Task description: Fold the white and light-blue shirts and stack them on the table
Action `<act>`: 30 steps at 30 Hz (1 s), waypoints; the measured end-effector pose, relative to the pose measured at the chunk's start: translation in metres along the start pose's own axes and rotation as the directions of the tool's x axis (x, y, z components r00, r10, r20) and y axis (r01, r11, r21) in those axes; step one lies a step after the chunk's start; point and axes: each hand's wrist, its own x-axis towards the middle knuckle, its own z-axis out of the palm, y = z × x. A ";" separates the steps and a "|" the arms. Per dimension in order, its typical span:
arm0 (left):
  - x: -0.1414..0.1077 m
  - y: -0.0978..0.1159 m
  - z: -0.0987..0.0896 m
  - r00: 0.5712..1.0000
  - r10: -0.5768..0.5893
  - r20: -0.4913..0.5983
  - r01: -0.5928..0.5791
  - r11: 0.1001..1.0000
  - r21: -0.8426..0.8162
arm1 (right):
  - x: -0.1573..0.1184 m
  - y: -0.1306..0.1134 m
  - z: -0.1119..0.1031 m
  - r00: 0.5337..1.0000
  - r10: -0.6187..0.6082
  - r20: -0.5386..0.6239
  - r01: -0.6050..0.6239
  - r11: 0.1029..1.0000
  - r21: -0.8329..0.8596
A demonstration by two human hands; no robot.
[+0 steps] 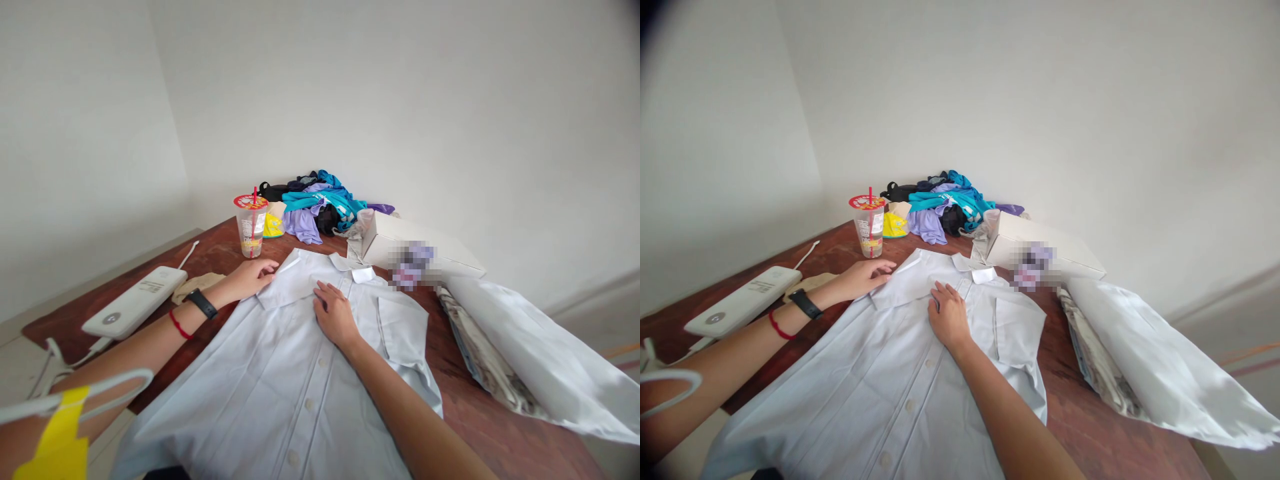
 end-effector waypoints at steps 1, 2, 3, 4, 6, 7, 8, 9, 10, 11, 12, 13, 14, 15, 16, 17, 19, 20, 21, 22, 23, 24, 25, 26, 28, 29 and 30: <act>0.004 0.000 0.003 1.000 -0.023 0.014 0.023 0.999 0.026 | 0.000 0.000 0.000 1.000 0.005 -0.004 -0.005 1.000 0.003; 0.008 0.000 0.005 0.999 -0.047 0.021 0.046 0.998 0.049 | 0.000 0.000 0.000 1.000 0.007 -0.008 -0.007 1.000 0.005; 0.012 -0.001 0.006 0.997 -0.067 0.025 0.066 0.996 0.062 | 0.000 0.001 0.000 1.000 0.009 -0.013 -0.009 1.000 0.009; 0.014 -0.002 0.008 0.996 -0.082 0.032 0.079 0.994 0.071 | 0.000 0.001 0.001 1.000 0.009 -0.020 -0.009 1.000 0.013; 0.017 -0.006 0.008 0.993 -0.106 0.056 0.101 0.991 0.093 | 0.001 0.002 0.001 1.000 0.005 -0.031 -0.004 1.000 0.020; 0.018 -0.007 0.007 0.991 -0.113 0.070 0.106 0.989 0.106 | 0.001 0.002 0.001 0.999 0.002 -0.035 -0.001 1.000 0.022; 0.019 -0.009 0.006 0.990 -0.118 0.082 0.107 0.987 0.121 | 0.001 0.002 0.001 0.999 -0.002 -0.037 0.003 1.000 0.022; 0.019 -0.011 0.005 0.988 -0.121 0.092 0.107 0.984 0.140 | 0.001 0.002 0.001 0.999 -0.007 -0.038 0.008 1.000 0.020; 0.019 -0.012 0.003 0.988 -0.124 0.094 0.108 0.981 0.161 | 0.001 0.002 0.001 0.999 -0.013 -0.038 0.014 1.000 0.014; 0.020 -0.012 0.002 0.988 -0.124 0.091 0.106 0.977 0.184 | 0.001 0.001 0.000 0.999 -0.019 -0.037 0.019 1.000 0.005; 0.022 -0.011 0.000 0.990 -0.117 0.080 0.099 0.974 0.206 | 0.000 0.000 -0.001 0.999 -0.023 -0.035 0.023 1.000 -0.007; 0.024 -0.008 -0.001 0.993 -0.100 0.061 0.084 0.971 0.226 | 0.000 -0.002 -0.002 0.999 -0.023 -0.034 0.023 1.000 -0.019; 0.028 -0.005 -0.001 0.997 -0.069 0.042 0.057 0.968 0.243 | -0.001 -0.003 -0.003 0.999 -0.021 -0.033 0.020 0.999 -0.030; 0.033 -0.001 0.001 0.999 -0.025 0.029 0.016 0.966 0.258 | -0.002 -0.005 -0.004 0.999 -0.016 -0.031 0.015 0.999 -0.038; 0.039 0.004 0.003 0.999 0.027 0.030 -0.035 0.962 0.270 | -0.002 -0.007 -0.005 1.000 -0.014 -0.026 0.013 0.999 -0.045; 0.046 0.008 0.008 0.996 0.079 0.047 -0.089 0.956 0.280 | -0.003 -0.008 -0.006 1.000 -0.017 -0.015 0.016 0.999 -0.051; 0.061 0.015 0.020 0.982 0.147 0.117 -0.176 0.937 0.300 | -0.004 -0.011 -0.008 0.999 -0.039 0.021 0.041 0.997 -0.064; 0.068 0.017 0.029 0.975 0.156 0.156 -0.198 0.929 0.311 | -0.004 -0.011 -0.009 0.998 -0.053 0.046 0.056 0.996 -0.070; 0.074 0.018 0.037 0.971 0.148 0.187 -0.204 0.923 0.326 | -0.004 -0.012 -0.009 0.995 -0.063 0.071 0.068 0.995 -0.074; 0.078 0.018 0.046 0.970 0.131 0.206 -0.197 0.918 0.344 | -0.004 -0.012 -0.009 0.993 -0.068 0.093 0.075 0.994 -0.076; 0.081 0.017 0.054 0.972 0.109 0.210 -0.182 0.913 0.365 | -0.004 -0.012 -0.010 0.992 -0.067 0.108 0.076 0.994 -0.077; 0.082 0.016 0.060 0.975 0.089 0.204 -0.164 0.908 0.386 | -0.004 -0.012 -0.010 0.991 -0.065 0.118 0.075 0.994 -0.078; 0.082 0.014 0.066 0.978 0.074 0.194 -0.148 0.902 0.405 | -0.004 -0.012 -0.010 0.990 -0.065 0.124 0.075 0.994 -0.079; 0.081 0.013 0.069 0.981 0.064 0.183 -0.137 0.896 0.422 | -0.004 -0.012 -0.009 0.990 -0.067 0.125 0.077 0.994 -0.080; 0.079 0.013 0.071 0.983 0.059 0.176 -0.132 0.887 0.443 | -0.004 -0.012 -0.009 0.990 -0.073 0.124 0.084 0.993 -0.081; 0.078 0.013 0.070 0.982 0.059 0.181 -0.136 0.883 0.450 | -0.003 -0.012 -0.009 0.990 -0.076 0.122 0.087 0.993 -0.081; 0.077 0.015 0.069 0.981 0.061 0.185 -0.140 0.880 0.454 | -0.003 -0.012 -0.009 0.989 -0.078 0.122 0.088 0.993 -0.081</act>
